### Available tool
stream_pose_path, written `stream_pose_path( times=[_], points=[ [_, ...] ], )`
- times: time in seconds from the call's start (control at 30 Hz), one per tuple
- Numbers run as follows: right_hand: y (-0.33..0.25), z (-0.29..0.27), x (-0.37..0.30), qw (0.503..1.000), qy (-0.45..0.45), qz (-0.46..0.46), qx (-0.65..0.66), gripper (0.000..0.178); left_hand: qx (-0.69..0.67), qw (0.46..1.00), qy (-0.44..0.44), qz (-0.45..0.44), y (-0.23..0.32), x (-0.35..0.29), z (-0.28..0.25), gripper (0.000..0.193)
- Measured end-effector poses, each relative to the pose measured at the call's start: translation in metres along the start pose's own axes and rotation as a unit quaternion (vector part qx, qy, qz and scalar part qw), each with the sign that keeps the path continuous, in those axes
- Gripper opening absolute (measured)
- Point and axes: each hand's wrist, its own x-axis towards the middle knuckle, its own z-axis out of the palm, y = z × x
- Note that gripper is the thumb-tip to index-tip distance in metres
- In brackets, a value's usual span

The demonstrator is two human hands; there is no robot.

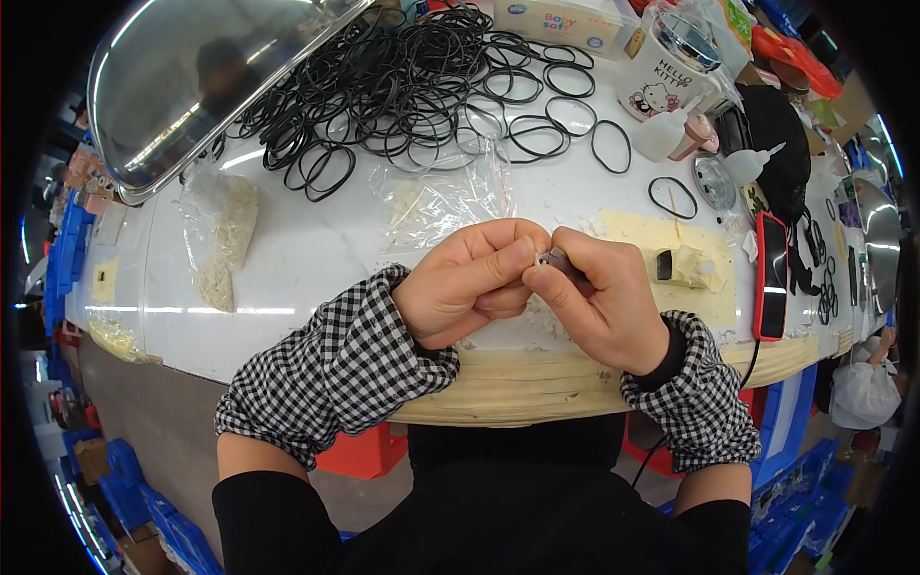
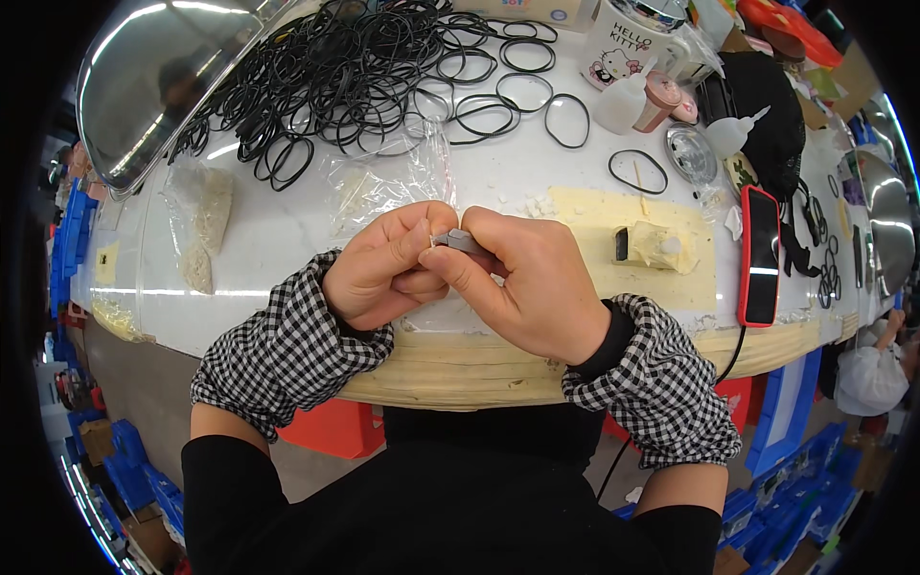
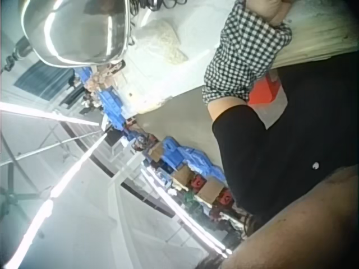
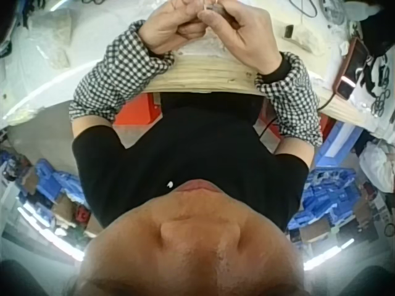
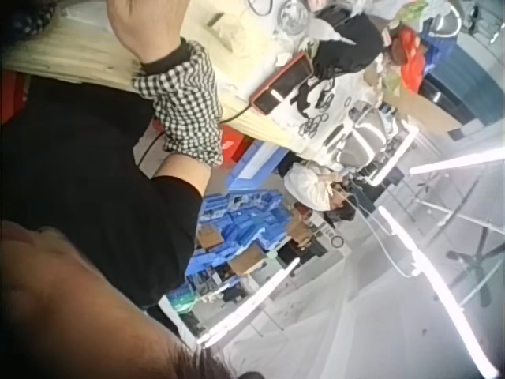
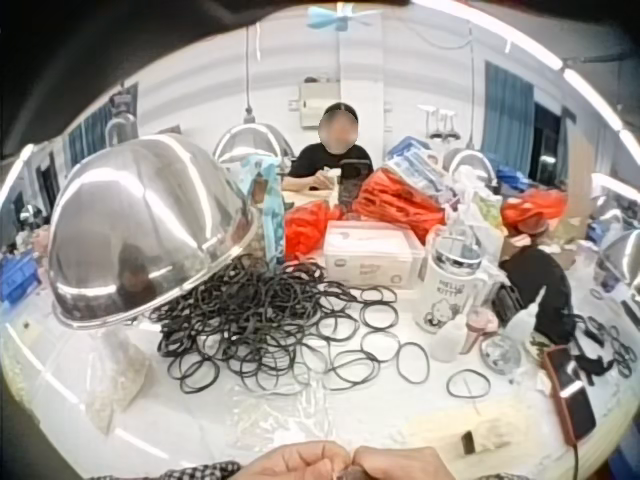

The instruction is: Assembling small components by placing rubber rings onto them at a factory workbench.

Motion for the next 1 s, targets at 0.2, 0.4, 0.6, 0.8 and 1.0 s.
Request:
stream_pose_path(
  times=[0.2,0.4,0.6,0.8,1.0],
  points=[
    [0.002,-0.001,-0.001,0.999,-0.021,0.007,0.029,0.03,0.008,1.0,0.0,-0.01,0.001,0.001,0.001,0.019],
    [0.005,-0.012,0.0,0.992,-0.109,-0.001,0.058,0.034,0.002,0.997,0.071,0.016,-0.001,0.002,-0.003,0.018],
    [0.006,-0.02,0.005,0.998,-0.031,0.052,-0.027,0.032,0.101,0.975,0.192,0.053,-0.002,0.004,-0.004,0.02],
    [0.017,-0.018,0.005,0.993,0.045,0.014,-0.105,0.015,0.092,0.967,0.23,0.06,0.001,0.005,-0.006,0.019],
    [0.02,-0.003,0.002,0.992,-0.038,-0.022,-0.118,0.013,-0.164,0.953,0.242,0.079,0.011,0.003,-0.01,0.011]
  ],
)
